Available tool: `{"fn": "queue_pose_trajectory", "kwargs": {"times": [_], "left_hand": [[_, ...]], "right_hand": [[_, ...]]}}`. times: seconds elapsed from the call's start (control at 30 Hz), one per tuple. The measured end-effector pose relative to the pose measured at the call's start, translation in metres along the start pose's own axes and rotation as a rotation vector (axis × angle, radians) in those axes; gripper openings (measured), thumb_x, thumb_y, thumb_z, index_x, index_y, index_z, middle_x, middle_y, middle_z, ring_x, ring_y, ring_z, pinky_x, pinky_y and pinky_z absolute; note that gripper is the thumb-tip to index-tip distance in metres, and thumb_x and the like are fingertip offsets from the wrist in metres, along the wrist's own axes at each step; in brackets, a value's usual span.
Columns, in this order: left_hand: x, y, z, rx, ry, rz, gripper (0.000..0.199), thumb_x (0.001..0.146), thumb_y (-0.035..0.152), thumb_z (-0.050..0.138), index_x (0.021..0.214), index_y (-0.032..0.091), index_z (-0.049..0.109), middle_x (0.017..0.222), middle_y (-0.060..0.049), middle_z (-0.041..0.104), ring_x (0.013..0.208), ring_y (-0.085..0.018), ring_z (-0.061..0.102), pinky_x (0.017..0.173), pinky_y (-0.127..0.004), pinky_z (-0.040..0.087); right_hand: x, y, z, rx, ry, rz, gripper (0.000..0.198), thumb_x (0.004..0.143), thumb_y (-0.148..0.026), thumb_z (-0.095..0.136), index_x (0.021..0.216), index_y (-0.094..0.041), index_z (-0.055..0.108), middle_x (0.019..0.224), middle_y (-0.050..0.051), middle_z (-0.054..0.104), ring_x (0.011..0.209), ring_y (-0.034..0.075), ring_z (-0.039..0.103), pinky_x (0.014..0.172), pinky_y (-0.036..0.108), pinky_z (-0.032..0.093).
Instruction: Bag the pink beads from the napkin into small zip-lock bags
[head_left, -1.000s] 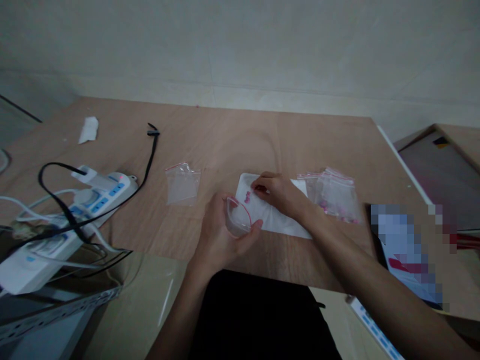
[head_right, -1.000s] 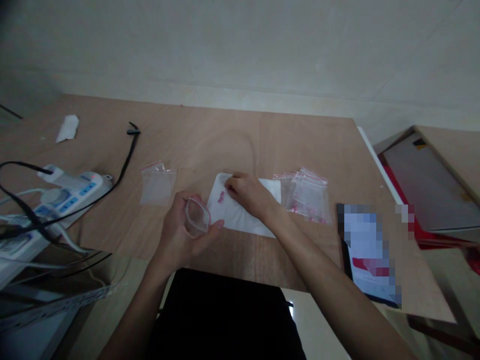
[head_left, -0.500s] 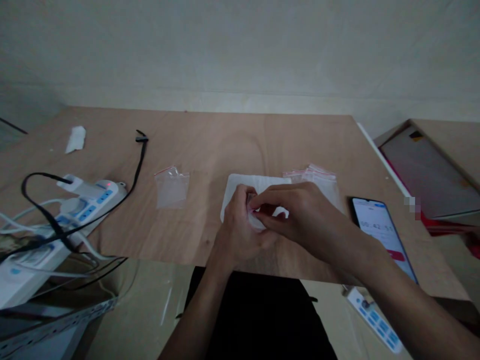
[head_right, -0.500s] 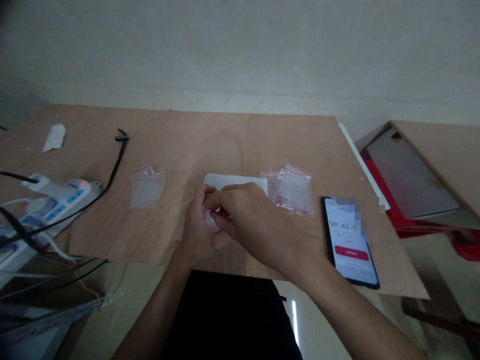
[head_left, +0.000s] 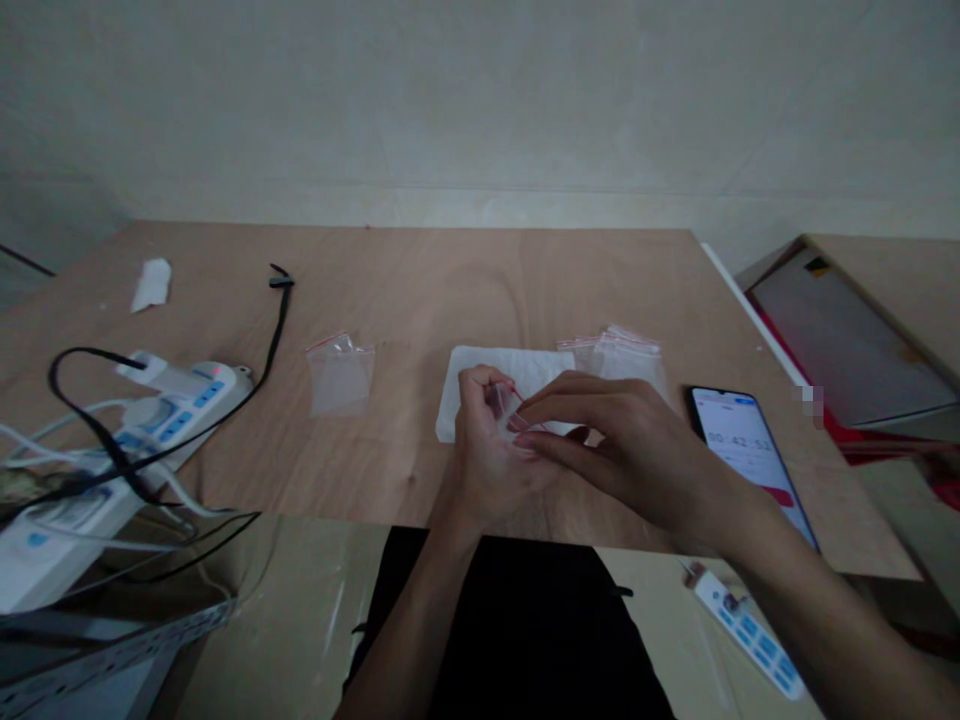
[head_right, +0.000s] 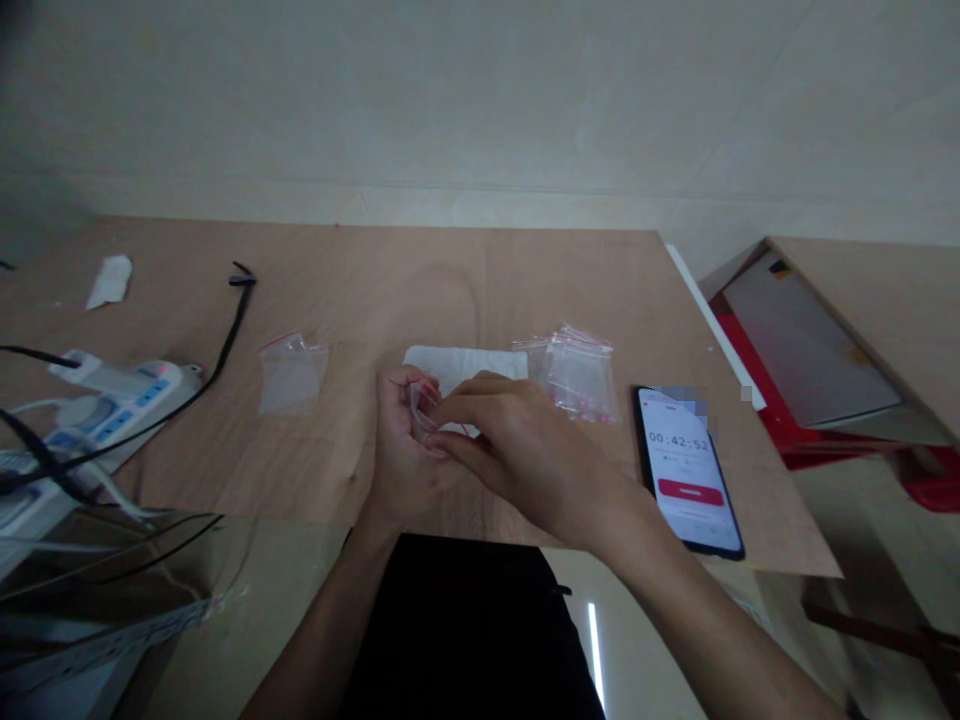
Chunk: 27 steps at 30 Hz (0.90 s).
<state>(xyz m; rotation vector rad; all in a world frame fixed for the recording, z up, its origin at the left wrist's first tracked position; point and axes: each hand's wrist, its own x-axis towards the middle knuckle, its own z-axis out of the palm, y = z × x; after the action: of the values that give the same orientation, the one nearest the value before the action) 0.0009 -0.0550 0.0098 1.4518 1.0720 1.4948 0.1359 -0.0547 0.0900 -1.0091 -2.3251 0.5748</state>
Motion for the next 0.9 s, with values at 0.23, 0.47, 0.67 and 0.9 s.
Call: {"fn": "queue_pose_trajectory", "kwargs": {"times": [0.23, 0.47, 0.67, 0.9], "left_hand": [[-0.001, -0.001, -0.012, -0.062, -0.086, 0.067, 0.049, 0.070, 0.043, 0.071, 0.107, 0.026, 0.043, 0.090, -0.001, 0.050, 0.082, -0.017, 0.053, 0.072, -0.032, 0.047], [0.009, 0.018, -0.022, 0.127, 0.092, 0.047, 0.010, 0.084, 0.030, 0.066, 0.078, 0.022, 0.064, 0.074, 0.000, 0.065, 0.073, -0.015, 0.058, 0.070, -0.030, 0.047], [0.007, 0.014, -0.024, -0.131, 0.226, -0.169, 0.018, 0.074, 0.037, 0.076, 0.072, 0.020, 0.069, 0.070, 0.000, 0.071, 0.066, -0.014, 0.064, 0.065, -0.027, 0.052], [0.004, 0.018, -0.032, -0.129, 0.140, -0.187, 0.023, 0.074, 0.042, 0.076, 0.075, 0.020, 0.071, 0.071, -0.001, 0.072, 0.066, -0.013, 0.067, 0.064, -0.026, 0.054]], "right_hand": [[-0.001, 0.006, -0.005, -0.298, 0.046, -0.044, 0.019, 0.089, -0.009, 0.055, 0.089, -0.017, 0.072, 0.110, 0.013, 0.070, 0.095, 0.025, 0.067, 0.076, 0.037, 0.055], [-0.006, 0.014, -0.016, -0.189, 0.066, 0.077, 0.013, 0.088, -0.016, 0.060, 0.085, -0.021, 0.072, 0.089, 0.007, 0.075, 0.075, 0.020, 0.069, 0.067, 0.032, 0.053], [-0.014, 0.019, 0.008, 0.398, 0.488, 0.320, 0.018, 0.078, -0.033, 0.076, 0.088, -0.021, 0.068, 0.084, 0.002, 0.074, 0.076, 0.017, 0.070, 0.071, 0.030, 0.056], [-0.014, 0.014, 0.021, 0.607, 0.615, 0.362, 0.024, 0.075, -0.024, 0.078, 0.090, -0.023, 0.059, 0.075, -0.002, 0.072, 0.070, 0.014, 0.068, 0.071, 0.030, 0.055]]}}
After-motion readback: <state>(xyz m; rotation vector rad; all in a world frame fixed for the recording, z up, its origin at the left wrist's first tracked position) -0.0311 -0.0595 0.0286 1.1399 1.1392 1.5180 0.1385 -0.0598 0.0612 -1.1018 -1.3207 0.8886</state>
